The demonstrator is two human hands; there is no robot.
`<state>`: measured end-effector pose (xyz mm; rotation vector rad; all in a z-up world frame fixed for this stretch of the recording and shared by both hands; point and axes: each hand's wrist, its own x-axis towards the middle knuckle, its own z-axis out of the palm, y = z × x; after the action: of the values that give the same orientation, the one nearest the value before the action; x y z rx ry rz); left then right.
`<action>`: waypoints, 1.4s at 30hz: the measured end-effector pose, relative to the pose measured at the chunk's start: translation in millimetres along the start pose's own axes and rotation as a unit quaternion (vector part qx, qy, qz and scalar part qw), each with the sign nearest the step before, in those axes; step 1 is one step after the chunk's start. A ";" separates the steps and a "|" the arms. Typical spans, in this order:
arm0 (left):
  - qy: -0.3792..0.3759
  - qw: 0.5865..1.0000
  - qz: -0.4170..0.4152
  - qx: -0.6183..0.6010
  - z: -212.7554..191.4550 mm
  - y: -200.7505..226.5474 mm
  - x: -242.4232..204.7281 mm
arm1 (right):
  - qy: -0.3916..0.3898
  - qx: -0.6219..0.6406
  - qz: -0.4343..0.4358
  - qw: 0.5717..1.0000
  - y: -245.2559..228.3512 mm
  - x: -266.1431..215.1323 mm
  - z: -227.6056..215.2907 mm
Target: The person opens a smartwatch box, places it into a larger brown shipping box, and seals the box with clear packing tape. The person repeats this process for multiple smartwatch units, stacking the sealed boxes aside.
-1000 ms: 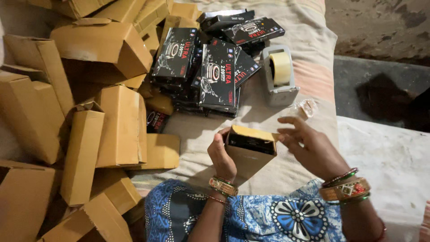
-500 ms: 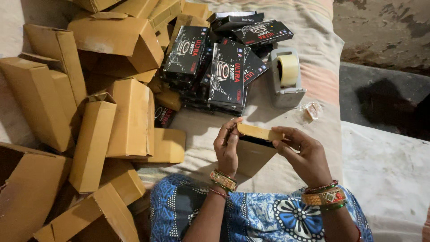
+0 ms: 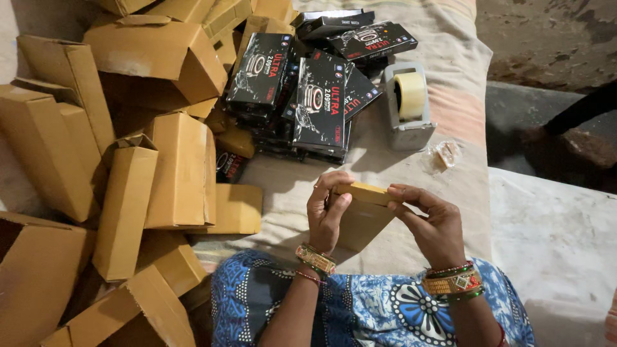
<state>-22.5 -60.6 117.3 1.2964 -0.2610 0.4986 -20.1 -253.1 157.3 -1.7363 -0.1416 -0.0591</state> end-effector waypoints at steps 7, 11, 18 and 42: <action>-0.007 1.000 -0.021 -0.009 -1.2 -6.3 1.3 | 0.012 -0.010 0.006 1.000 2.8 -2.8 4.2; 0.003 1.000 -0.031 -0.004 -4.1 -6.6 1.4 | -0.009 -0.051 -0.051 0.997 -0.6 -5.0 8.0; 0.002 0.999 0.003 0.039 -2.8 6.7 2.0 | -0.032 -0.063 -0.141 0.987 7.4 -16.4 12.2; -0.070 0.995 -0.049 0.056 -10.2 -2.5 9.5 | 0.139 -0.375 0.204 0.894 129.2 231.5 -41.8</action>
<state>-14.0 -49.3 116.8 1.4498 -0.2880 0.3432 227.6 -301.2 65.7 -2.4685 0.5263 -0.0562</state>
